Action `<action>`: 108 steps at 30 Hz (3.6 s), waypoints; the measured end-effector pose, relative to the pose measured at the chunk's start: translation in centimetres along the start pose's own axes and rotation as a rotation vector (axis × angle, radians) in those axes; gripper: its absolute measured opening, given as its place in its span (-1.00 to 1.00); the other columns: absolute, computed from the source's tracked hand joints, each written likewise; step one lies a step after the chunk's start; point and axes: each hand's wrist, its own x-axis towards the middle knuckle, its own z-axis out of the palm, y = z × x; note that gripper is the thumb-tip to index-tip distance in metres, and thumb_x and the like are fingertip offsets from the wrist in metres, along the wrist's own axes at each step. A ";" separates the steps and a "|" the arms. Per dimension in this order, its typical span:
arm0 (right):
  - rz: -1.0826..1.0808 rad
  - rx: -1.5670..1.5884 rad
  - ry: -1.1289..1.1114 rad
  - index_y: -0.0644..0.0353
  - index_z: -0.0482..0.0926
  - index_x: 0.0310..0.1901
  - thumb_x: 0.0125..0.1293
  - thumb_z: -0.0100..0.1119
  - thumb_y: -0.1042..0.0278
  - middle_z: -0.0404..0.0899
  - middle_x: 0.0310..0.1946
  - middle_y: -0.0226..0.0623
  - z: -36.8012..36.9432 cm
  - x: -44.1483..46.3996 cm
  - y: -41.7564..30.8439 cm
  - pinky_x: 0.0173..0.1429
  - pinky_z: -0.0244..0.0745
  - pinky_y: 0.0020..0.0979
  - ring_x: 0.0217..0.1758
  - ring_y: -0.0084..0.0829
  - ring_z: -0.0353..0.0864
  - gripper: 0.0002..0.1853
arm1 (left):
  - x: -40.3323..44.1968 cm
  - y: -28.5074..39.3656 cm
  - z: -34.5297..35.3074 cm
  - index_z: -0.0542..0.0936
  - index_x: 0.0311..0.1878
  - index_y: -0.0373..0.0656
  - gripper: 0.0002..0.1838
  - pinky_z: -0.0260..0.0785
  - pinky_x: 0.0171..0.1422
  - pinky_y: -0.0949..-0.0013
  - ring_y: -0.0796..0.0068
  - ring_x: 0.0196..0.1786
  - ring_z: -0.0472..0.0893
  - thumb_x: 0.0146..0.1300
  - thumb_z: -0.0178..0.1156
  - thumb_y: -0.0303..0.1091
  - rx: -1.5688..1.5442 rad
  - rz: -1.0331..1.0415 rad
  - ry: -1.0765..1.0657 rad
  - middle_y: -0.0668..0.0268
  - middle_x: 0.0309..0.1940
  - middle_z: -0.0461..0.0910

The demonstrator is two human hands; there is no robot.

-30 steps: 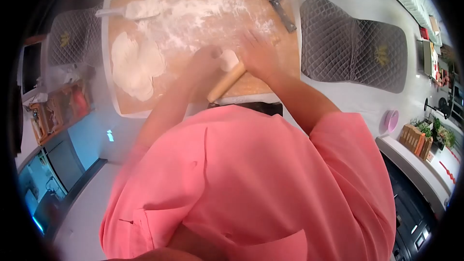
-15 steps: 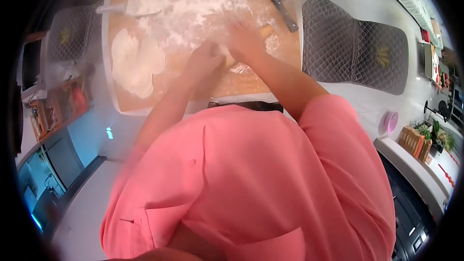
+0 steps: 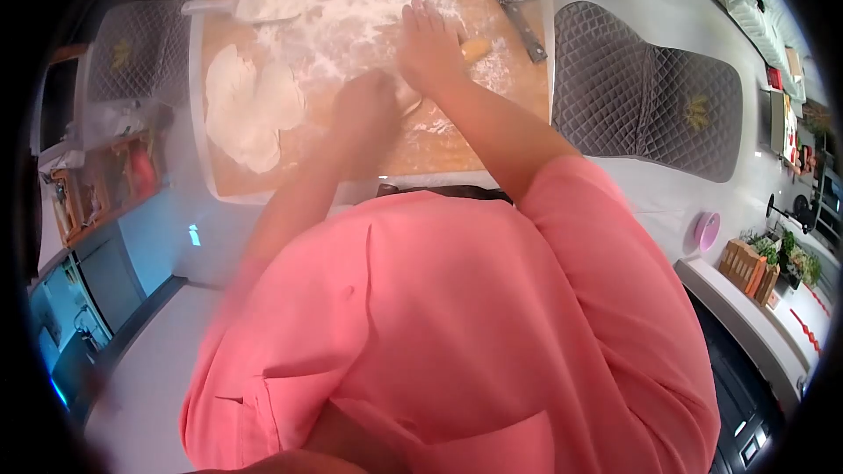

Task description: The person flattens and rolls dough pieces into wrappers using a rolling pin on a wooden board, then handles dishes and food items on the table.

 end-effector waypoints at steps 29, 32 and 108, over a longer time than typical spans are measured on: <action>-0.003 0.049 -0.254 0.25 0.20 0.42 0.32 -0.04 0.34 0.21 0.46 -0.10 -1.1 0.0 -2.4 0.49 0.08 -0.07 0.52 -0.16 0.16 -0.38 | 0.3 -1.9 -1.9 0.55 -0.15 -0.23 -0.75 0.45 -0.03 0.09 -0.01 -0.13 0.64 0.19 0.11 -0.28 0.009 -0.042 -0.040 0.01 -0.19 0.66; -0.071 0.045 -0.368 0.22 0.19 0.42 0.33 -0.05 0.33 0.21 0.46 -0.09 -2.9 -5.8 -0.5 0.49 0.09 -0.07 0.53 -0.16 0.14 -0.39 | 0.2 -4.1 -0.9 0.56 -0.14 -0.21 -0.75 0.45 -0.02 0.07 0.01 -0.09 0.64 0.18 0.12 -0.28 -0.105 -0.138 0.030 0.04 -0.18 0.67; -0.002 0.155 0.074 0.38 0.44 0.21 0.23 0.14 0.41 0.49 0.07 0.20 -3.2 5.5 0.7 0.25 0.33 -0.05 0.17 0.13 0.45 -0.51 | -6.1 -7.0 -0.2 0.27 0.40 -0.28 -0.28 -0.25 0.60 -0.12 -0.02 0.57 -0.02 0.32 0.13 0.01 0.270 0.241 0.332 -0.02 0.47 0.14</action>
